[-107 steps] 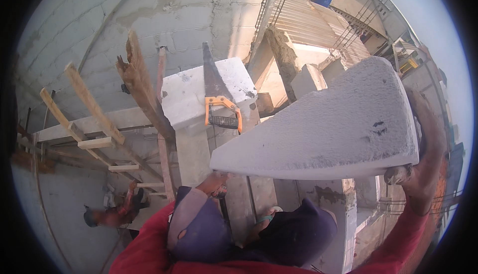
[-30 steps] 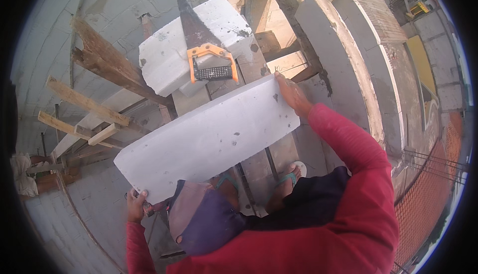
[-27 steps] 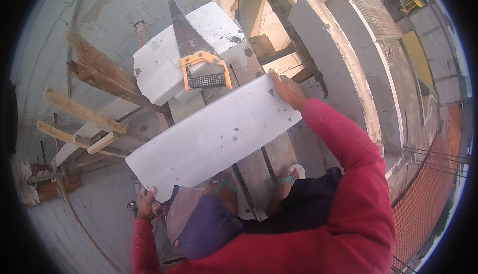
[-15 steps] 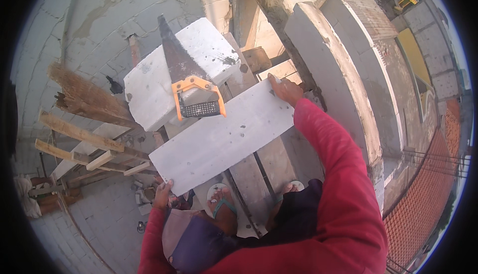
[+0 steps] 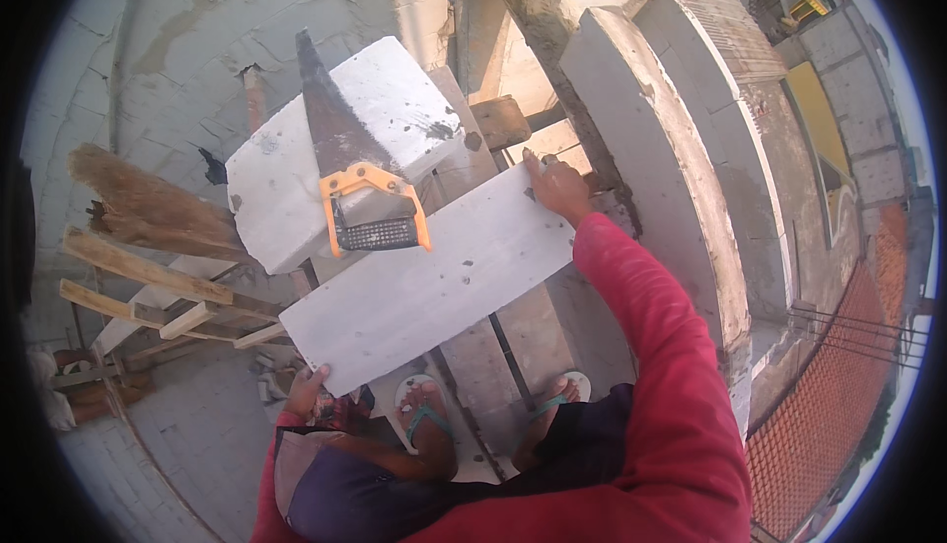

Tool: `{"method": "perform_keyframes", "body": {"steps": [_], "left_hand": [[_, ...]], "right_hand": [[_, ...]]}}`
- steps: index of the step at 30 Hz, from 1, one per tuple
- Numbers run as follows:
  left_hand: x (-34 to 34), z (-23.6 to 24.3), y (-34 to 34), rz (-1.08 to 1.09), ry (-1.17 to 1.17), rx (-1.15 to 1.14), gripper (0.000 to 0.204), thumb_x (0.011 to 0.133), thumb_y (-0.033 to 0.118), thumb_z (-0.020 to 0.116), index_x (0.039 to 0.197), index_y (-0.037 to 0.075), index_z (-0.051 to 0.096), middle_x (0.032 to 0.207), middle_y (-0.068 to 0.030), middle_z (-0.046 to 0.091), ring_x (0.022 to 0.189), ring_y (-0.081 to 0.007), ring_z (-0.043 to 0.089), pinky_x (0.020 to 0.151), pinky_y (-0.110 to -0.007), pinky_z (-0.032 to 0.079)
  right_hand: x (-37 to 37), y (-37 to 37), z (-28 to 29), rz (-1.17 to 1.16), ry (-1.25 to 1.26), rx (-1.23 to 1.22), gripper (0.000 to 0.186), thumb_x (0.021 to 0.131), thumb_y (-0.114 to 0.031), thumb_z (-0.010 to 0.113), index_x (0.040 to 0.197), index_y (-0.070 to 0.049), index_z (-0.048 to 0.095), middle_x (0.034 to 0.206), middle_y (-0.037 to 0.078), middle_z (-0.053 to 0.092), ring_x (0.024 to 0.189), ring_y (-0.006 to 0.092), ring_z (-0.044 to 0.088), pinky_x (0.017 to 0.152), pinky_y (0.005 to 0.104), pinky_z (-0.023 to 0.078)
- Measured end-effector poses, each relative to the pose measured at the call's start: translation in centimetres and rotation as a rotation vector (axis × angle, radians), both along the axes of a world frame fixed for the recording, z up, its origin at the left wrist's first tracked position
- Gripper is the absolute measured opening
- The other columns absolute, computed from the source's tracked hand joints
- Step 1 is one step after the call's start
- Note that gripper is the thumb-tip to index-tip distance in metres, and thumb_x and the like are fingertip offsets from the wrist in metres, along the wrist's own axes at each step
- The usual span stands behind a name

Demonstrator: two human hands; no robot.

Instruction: The person applies cement to a wall using a trowel, then measures and cuts a white block with a hand saw. They handle buckets of cement, a trowel, a tape measure, and a saw throughout the process.

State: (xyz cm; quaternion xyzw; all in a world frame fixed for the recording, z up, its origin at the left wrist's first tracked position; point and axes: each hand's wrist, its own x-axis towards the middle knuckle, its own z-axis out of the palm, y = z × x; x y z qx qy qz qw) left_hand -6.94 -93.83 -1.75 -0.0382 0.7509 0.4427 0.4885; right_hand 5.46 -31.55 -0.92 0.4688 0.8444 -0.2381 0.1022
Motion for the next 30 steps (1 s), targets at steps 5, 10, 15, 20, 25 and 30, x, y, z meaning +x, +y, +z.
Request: {"method": "perform_keyframes", "body": {"steps": [5,10,15,20,25,30], "left_hand": [[-0.4,-0.7,0.2,0.11,-0.105,-0.026,0.05,0.1,0.029,0.065,0.132,-0.008,0.057,0.122,-0.0141,0.067,0.106,-0.0212,0.067,0.095,-0.035,0.052],[-0.2,-2.2,2.8,0.236,-0.172,0.141,0.05,0.098,0.027,0.066,0.133,-0.008,0.056,0.121,-0.0147,0.067,0.107,-0.0222,0.066,0.096,-0.036,0.051],[-1.1,0.3,4.4,0.181,-0.109,0.023,0.05,0.097,0.024,0.066,0.134,-0.007,0.055,0.123,-0.0143,0.067,0.108,-0.0227,0.066,0.096,-0.036,0.052],[-2.5,1.1,6.6,0.17,-0.17,-0.164,0.051,0.095,0.025,0.067,0.134,-0.006,0.055,0.122,-0.0147,0.067,0.107,-0.0235,0.066,0.093,-0.037,0.054],[-2.3,-1.2,5.3,0.17,-0.117,-0.162,0.057,0.094,0.03,0.068,0.135,-0.005,0.052,0.117,-0.0177,0.068,0.068,-0.0185,0.066,0.063,-0.034,0.059],[-2.5,-1.2,6.4,0.178,-0.146,-0.211,0.06,0.093,0.034,0.068,0.136,-0.004,0.051,0.111,-0.021,0.069,0.038,-0.0155,0.053,0.044,-0.029,0.053]], "right_hand": [[-4.1,4.8,-4.1,-0.062,0.47,-0.046,0.058,0.107,-0.043,0.041,0.133,0.006,0.057,0.131,0.026,0.064,0.124,0.0408,0.062,0.1,0.0462,0.051],[-9.5,14.2,-9.8,-0.996,1.44,-0.989,0.049,0.108,-0.014,0.033,0.155,0.0,0.03,0.16,0.022,0.036,0.143,0.04,0.044,0.113,0.0489,0.048],[-14.2,14.7,-12.2,-1.509,1.742,-1.055,0.054,0.107,-0.004,0.027,0.161,-0.007,0.02,0.165,0.014,0.03,0.147,0.0385,0.04,0.116,0.0582,0.044],[-14.5,16.1,-13.5,-1.384,1.87,-1.014,0.052,0.109,-0.008,0.03,0.16,-0.004,0.02,0.167,0.01,0.026,0.149,0.0331,0.038,0.114,0.056,0.047],[-15.2,17.1,-14.7,-1.394,1.946,-1.026,0.053,0.109,-0.008,0.03,0.16,0.0,0.019,0.166,0.012,0.025,0.15,0.0301,0.037,0.114,0.0525,0.048],[-14.6,18.7,-15.3,-1.357,1.952,-1.028,0.048,0.11,-0.011,0.028,0.157,-0.003,0.022,0.161,0.011,0.034,0.149,0.0318,0.035,0.118,0.0537,0.044]]}}
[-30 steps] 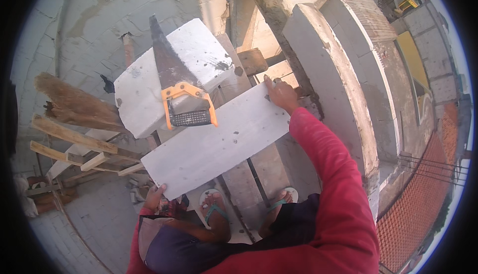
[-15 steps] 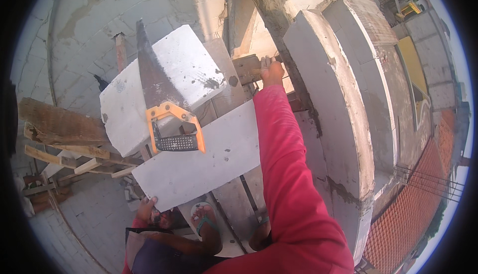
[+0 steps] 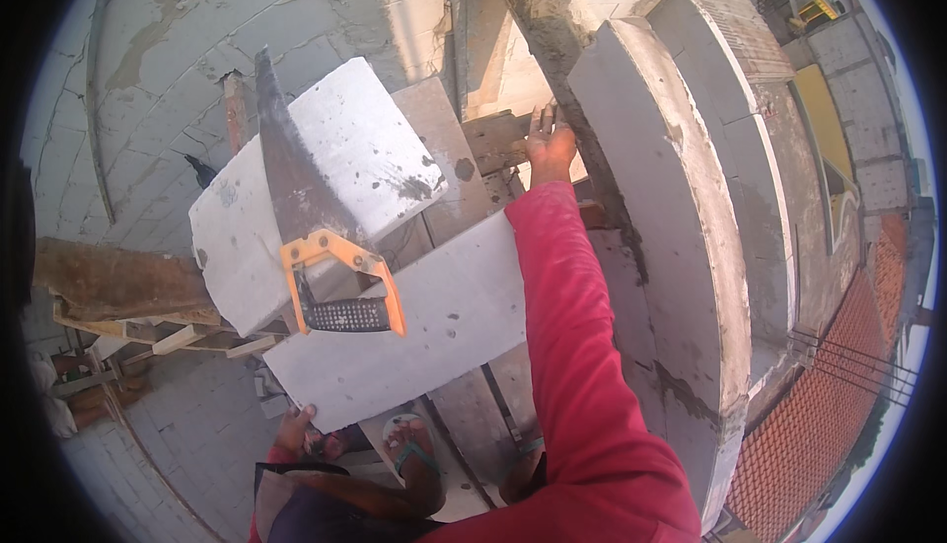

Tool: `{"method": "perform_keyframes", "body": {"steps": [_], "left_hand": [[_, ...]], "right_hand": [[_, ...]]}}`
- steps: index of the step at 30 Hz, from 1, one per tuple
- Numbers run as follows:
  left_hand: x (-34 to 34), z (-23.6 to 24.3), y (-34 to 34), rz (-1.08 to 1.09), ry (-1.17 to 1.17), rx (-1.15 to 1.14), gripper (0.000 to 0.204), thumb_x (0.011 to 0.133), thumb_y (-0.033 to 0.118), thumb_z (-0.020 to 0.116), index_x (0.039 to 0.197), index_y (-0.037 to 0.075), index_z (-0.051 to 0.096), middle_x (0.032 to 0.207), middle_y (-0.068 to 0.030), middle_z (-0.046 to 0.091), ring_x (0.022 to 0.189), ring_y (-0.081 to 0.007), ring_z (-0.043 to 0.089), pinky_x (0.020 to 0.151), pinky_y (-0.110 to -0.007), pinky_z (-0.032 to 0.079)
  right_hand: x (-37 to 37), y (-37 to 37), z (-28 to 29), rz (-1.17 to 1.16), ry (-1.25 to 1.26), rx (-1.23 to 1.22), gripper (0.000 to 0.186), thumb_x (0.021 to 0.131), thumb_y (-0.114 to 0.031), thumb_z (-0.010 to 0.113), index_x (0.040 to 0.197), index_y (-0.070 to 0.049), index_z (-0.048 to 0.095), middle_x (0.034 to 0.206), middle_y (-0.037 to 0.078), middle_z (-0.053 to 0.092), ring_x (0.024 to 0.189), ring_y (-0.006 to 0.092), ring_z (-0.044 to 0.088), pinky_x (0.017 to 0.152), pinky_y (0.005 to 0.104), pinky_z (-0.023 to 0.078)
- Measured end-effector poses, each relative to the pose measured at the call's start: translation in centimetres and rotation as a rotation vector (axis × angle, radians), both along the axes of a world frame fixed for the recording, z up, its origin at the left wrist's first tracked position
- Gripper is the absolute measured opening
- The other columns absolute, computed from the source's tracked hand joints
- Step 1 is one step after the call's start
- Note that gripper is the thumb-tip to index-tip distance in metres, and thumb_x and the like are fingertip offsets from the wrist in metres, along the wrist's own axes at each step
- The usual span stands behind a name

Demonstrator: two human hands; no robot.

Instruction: The person applies cement to a wall using a trowel, then measures and cuts a white block with a hand saw. They handle buckets of cement, a trowel, a tape measure, and a saw throughout the process.

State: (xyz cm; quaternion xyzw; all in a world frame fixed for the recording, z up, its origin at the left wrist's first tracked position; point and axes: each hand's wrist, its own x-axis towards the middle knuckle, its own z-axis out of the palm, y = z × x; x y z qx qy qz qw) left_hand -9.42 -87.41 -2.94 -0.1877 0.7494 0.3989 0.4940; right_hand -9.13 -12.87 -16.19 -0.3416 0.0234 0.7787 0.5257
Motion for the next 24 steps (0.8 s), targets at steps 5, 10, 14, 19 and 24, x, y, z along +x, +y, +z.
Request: {"method": "perform_keyframes", "body": {"steps": [5,10,14,19,24], "left_hand": [[-0.7,2.1,0.5,-0.029,-0.034,-0.053,0.06,0.093,0.035,0.068,0.135,-0.005,0.052,0.104,-0.0203,0.07,0.04,-0.0154,0.054,0.036,-0.026,0.047],[-0.4,0.8,0.1,-0.007,0.02,0.042,0.057,0.093,0.033,0.068,0.13,-0.008,0.056,0.095,-0.0183,0.071,0.04,-0.0142,0.053,0.031,-0.025,0.04],[-0.6,0.4,0.1,-0.045,0.01,0.004,0.056,0.092,0.033,0.069,0.128,-0.009,0.057,0.094,-0.018,0.071,0.042,-0.0144,0.056,0.03,-0.026,0.038],[-0.1,-0.7,-1.8,-0.002,0.014,0.081,0.057,0.092,0.029,0.071,0.133,-0.007,0.055,0.108,-0.0176,0.071,0.068,-0.0187,0.066,0.052,-0.029,0.05],[0.0,0.5,-0.1,-0.02,0.085,0.214,0.055,0.092,0.021,0.072,0.136,-0.006,0.054,0.123,-0.0138,0.067,0.111,-0.022,0.064,0.097,-0.035,0.05]], "right_hand": [[-1.3,-1.3,1.5,-0.039,-0.003,-0.131,0.045,0.11,-0.01,0.029,0.154,-0.001,0.028,0.157,0.014,0.037,0.145,0.0322,0.04,0.114,0.0521,0.048],[-0.9,-0.3,1.2,-0.033,0.055,-0.082,0.043,0.11,-0.009,0.029,0.151,0.002,0.029,0.155,0.014,0.039,0.142,0.0322,0.044,0.113,0.0518,0.05],[-0.8,-0.1,1.6,-0.016,-0.041,-0.032,0.047,0.109,-0.009,0.029,0.154,0.003,0.027,0.156,0.017,0.039,0.141,0.0334,0.046,0.112,0.0518,0.051],[0.0,-3.4,2.9,0.297,-0.243,-0.139,0.05,0.107,-0.007,0.029,0.156,0.002,0.028,0.158,0.022,0.037,0.136,0.0328,0.053,0.111,0.0525,0.051],[5.4,-8.0,7.8,0.957,-1.025,0.648,0.045,0.105,-0.037,0.055,0.133,-0.002,0.06,0.118,0.02,0.072,0.114,0.0316,0.068,0.088,0.0379,0.056]]}}
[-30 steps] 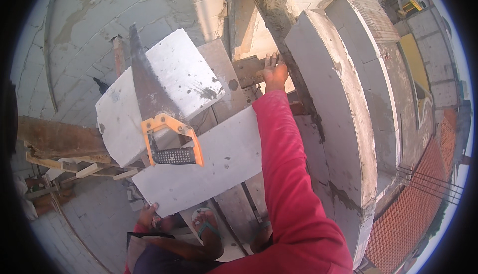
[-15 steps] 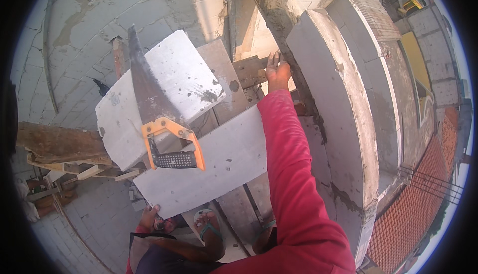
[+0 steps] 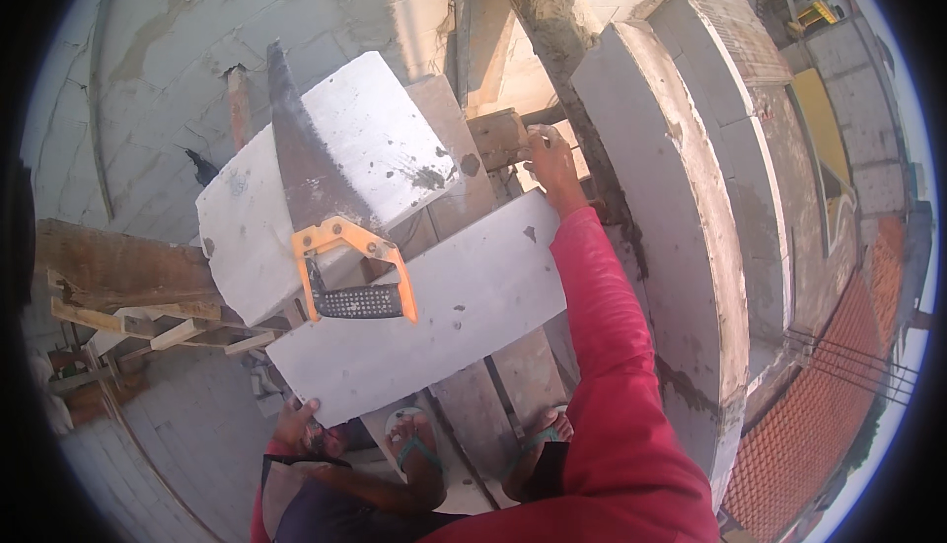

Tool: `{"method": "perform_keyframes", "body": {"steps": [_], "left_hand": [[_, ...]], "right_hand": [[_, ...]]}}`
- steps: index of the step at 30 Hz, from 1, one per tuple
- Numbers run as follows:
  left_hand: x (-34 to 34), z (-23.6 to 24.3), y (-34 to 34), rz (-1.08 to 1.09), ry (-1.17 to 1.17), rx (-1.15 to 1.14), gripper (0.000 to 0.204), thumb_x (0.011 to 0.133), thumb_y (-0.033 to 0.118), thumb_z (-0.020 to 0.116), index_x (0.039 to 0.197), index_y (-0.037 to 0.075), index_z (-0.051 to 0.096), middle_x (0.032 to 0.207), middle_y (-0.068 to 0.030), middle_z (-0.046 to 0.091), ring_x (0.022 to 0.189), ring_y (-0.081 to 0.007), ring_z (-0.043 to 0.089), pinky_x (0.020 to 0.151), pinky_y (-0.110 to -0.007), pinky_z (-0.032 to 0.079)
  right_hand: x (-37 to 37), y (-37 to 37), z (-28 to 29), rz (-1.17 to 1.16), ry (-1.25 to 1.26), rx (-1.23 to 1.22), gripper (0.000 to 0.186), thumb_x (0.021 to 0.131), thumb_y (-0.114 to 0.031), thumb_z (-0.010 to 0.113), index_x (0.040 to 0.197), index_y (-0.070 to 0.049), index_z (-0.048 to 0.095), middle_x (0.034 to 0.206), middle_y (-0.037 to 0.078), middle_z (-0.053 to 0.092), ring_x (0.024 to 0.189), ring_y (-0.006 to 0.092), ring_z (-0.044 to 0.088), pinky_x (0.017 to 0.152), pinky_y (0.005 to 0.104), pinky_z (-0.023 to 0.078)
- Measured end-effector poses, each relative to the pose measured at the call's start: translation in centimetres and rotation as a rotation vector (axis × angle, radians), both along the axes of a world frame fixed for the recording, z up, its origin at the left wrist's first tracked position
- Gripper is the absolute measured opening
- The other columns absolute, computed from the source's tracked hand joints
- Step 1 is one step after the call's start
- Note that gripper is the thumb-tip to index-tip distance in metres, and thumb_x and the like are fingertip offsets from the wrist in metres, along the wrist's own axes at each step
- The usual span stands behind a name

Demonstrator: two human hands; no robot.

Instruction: The person applies cement to a wall using a trowel, then measures and cuts a white block with a hand saw. They handle buckets of cement, a trowel, a tape measure, and a saw throughout the process.

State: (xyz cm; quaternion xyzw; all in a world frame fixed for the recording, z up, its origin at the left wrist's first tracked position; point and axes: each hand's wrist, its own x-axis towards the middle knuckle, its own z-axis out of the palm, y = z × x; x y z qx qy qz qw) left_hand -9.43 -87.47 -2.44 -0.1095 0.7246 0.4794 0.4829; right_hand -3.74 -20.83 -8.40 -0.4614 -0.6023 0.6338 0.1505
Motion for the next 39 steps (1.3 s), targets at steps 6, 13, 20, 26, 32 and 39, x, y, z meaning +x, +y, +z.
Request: {"method": "perform_keyframes", "body": {"steps": [6,13,20,26,32,39], "left_hand": [[-0.6,1.9,-2.3,-0.089,0.023,-0.102,0.053,0.093,0.022,0.072,0.135,-0.006,0.055,0.123,-0.013,0.067,0.111,-0.0215,0.064,0.099,-0.035,0.05],[1.4,2.3,-4.9,-0.122,0.073,-0.003,0.051,0.095,0.026,0.072,0.132,-0.005,0.059,0.121,-0.012,0.068,0.109,-0.019,0.063,0.097,-0.034,0.05],[4.2,4.3,-4.4,-0.173,0.156,-0.092,0.061,0.098,0.03,0.068,0.143,-0.006,0.05,0.125,-0.0141,0.067,0.117,-0.0212,0.062,0.104,-0.034,0.046],[7.6,5.5,-9.2,-0.209,0.672,-0.119,0.082,0.091,0.033,0.073,0.154,-0.005,0.036,0.14,-0.0215,0.059,0.131,-0.0292,0.056,0.112,-0.038,0.04],[9.9,9.2,-4.3,-0.324,0.589,0.067,0.125,0.07,0.034,0.091,0.163,0.006,0.013,0.145,-0.0183,0.057,0.132,-0.0353,0.056,0.109,-0.043,0.046],[10.9,11.3,-0.9,-0.432,0.349,0.212,0.147,0.059,0.044,0.098,0.165,0.015,0.001,0.139,-0.0231,0.061,0.127,-0.0395,0.061,0.107,-0.044,0.048]], "right_hand": [[4.4,-6.2,5.1,0.442,-0.436,0.432,0.071,0.1,-0.061,0.048,0.133,0.0,0.062,0.126,0.029,0.067,0.123,0.0419,0.062,0.106,0.0449,0.046],[8.3,-9.2,5.5,0.427,-0.605,0.554,0.077,0.097,-0.068,0.048,0.136,-0.002,0.062,0.126,0.029,0.067,0.124,0.0434,0.062,0.107,0.0473,0.047],[9.1,-14.0,7.0,0.183,-0.605,0.734,0.065,0.099,-0.051,0.055,0.138,0.0,0.058,0.125,0.026,0.067,0.124,0.0396,0.06,0.107,0.0465,0.045],[13.8,-23.7,6.1,-0.113,-0.196,1.058,0.027,0.093,-0.012,0.065,0.115,0.002,0.056,0.109,0.021,0.059,0.104,0.039,0.055,0.098,0.05,0.041],[15.5,-40.1,10.8,0.797,0.101,0.362,0.022,0.101,-0.022,0.062,0.106,-0.001,0.062,0.094,0.02,0.069,0.087,0.0389,0.069,0.079,0.0452,0.054],[15.4,-51.4,12.7,1.106,0.275,0.123,0.039,0.093,-0.02,0.07,0.126,-0.002,0.061,0.115,0.023,0.067,0.106,0.0425,0.065,0.094,0.0474,0.05]]}}
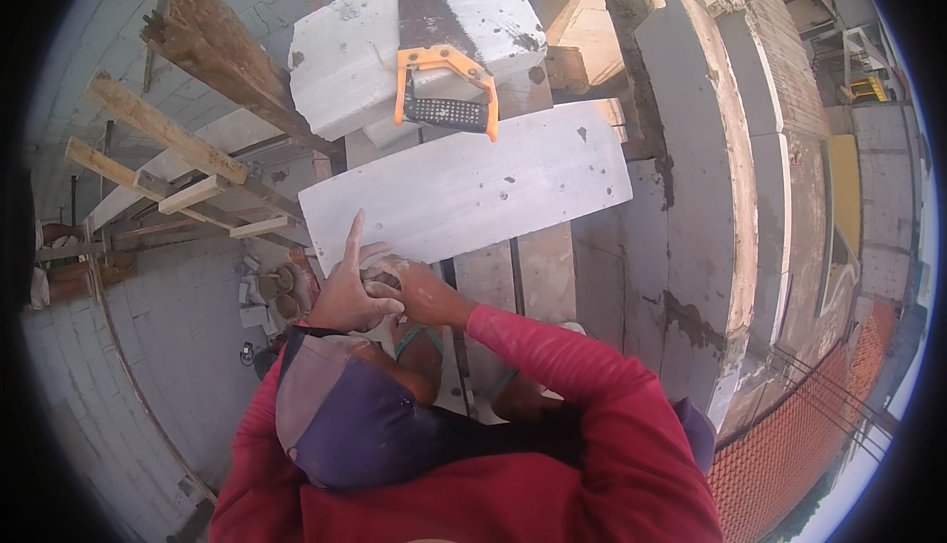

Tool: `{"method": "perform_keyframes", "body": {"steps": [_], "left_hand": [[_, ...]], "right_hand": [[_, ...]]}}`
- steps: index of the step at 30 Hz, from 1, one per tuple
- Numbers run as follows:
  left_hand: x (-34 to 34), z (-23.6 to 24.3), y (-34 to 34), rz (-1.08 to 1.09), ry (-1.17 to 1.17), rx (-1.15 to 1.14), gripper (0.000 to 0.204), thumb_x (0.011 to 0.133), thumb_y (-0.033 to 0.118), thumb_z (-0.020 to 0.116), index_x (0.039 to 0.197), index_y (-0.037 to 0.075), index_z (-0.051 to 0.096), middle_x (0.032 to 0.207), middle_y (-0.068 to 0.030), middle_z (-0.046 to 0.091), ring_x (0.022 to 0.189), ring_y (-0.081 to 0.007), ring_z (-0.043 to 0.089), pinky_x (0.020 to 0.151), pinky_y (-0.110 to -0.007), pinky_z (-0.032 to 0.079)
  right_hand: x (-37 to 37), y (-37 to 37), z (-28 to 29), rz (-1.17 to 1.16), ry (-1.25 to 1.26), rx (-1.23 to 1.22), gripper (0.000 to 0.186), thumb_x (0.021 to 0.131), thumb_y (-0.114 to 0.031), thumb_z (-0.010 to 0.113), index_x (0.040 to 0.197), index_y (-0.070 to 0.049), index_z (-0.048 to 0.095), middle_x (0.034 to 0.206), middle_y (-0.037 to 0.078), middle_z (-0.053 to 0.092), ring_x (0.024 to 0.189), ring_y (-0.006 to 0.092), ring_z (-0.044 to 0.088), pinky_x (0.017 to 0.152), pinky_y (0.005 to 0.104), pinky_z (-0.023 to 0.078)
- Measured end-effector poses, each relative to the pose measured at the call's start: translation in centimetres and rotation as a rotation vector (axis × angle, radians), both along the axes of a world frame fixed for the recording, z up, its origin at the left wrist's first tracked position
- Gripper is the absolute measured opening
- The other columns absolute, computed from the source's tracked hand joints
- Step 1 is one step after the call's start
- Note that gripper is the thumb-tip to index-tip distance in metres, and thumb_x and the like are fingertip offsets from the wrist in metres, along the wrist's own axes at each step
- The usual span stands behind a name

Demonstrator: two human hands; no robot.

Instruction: The person applies cement to a wall using a trowel, then measures and cuts a white block with a hand saw. They handle buckets of cement, a trowel, a tape measure, and a saw throughout the process.

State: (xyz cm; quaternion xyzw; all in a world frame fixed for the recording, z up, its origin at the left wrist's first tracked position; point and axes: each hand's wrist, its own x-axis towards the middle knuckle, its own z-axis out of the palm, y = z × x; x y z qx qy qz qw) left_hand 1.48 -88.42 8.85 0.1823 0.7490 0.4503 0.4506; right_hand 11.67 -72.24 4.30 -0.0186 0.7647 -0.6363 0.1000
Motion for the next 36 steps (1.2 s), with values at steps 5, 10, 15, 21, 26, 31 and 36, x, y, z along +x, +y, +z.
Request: {"method": "perform_keyframes", "body": {"steps": [5,10,15,21,26,31,36], "left_hand": [[-1.2,1.2,-2.1,-0.244,0.188,-0.136,0.131,0.064,0.048,0.096,0.164,0.012,0.019,0.128,-0.0245,0.068,0.121,-0.0373,0.066,0.103,-0.043,0.05],[-5.1,-0.6,-8.9,-0.198,0.299,-0.207,0.065,0.08,0.04,0.087,0.131,0.006,0.065,0.109,-0.0183,0.074,0.088,-0.0254,0.072,0.085,-0.039,0.055],[-10.8,-2.6,-16.5,-0.129,0.249,-0.351,0.038,0.092,0.036,0.075,0.112,0.004,0.076,0.085,-0.0113,0.074,0.072,-0.0181,0.067,0.075,-0.036,0.054],[-14.1,-4.3,-16.3,-0.094,0.099,-0.374,0.037,0.097,0.036,0.069,0.108,0.001,0.077,0.087,-0.0059,0.074,0.083,-0.0138,0.065,0.081,-0.033,0.052],[-16.2,-6.6,-18.2,-0.179,0.179,-0.312,0.033,0.102,0.035,0.062,0.111,0.006,0.076,0.082,-0.0012,0.073,0.067,-0.0076,0.058,0.067,-0.028,0.049],[-16.5,-6.1,-16.8,-0.114,0.031,-0.258,0.031,0.102,0.025,0.063,0.121,0.002,0.069,0.092,-0.0051,0.076,0.088,-0.0095,0.064,0.086,-0.029,0.05],[-17.0,-7.3,-16.7,-0.078,-0.012,-0.201,0.027,0.101,0.021,0.064,0.118,0.001,0.069,0.095,-0.005,0.076,0.088,-0.0089,0.065,0.087,-0.028,0.051]], "right_hand": [[-1.2,1.6,2.9,0.15,-0.376,-0.144,0.035,0.098,-0.035,0.07,0.111,-0.004,0.061,0.097,0.012,0.067,0.09,0.0245,0.068,0.083,0.0379,0.053],[-1.5,8.0,-1.0,-0.379,-0.559,-0.547,0.025,0.1,-0.027,0.07,0.103,-0.004,0.06,0.089,0.002,0.062,0.075,0.0095,0.06,0.069,0.0262,0.051],[-1.1,19.6,-2.9,-0.922,-0.389,-0.562,0.016,0.103,-0.019,0.066,0.108,-0.004,0.062,0.087,-0.004,0.057,0.074,0.0072,0.056,0.064,0.023,0.051],[-0.6,23.7,-4.7,-0.978,-0.342,-0.02,0.027,0.099,-0.02,0.071,0.115,0.001,0.064,0.098,0.004,0.067,0.08,0.0098,0.063,0.066,0.0224,0.055],[-2.2,21.2,-4.6,-0.977,-0.255,0.156,0.027,0.099,-0.019,0.071,0.114,0.003,0.063,0.096,0.007,0.069,0.075,0.0114,0.066,0.063,0.0254,0.057],[-1.7,21.8,-4.3,-0.9,-0.219,0.312,0.024,0.101,-0.018,0.067,0.112,0.003,0.063,0.094,0.008,0.069,0.074,0.011,0.066,0.062,0.0255,0.056],[-1.9,22.8,-5.0,-0.918,-0.182,0.234,0.019,0.103,-0.018,0.064,0.107,0.0,0.061,0.09,0.007,0.068,0.07,0.0092,0.062,0.061,0.0254,0.052]]}}
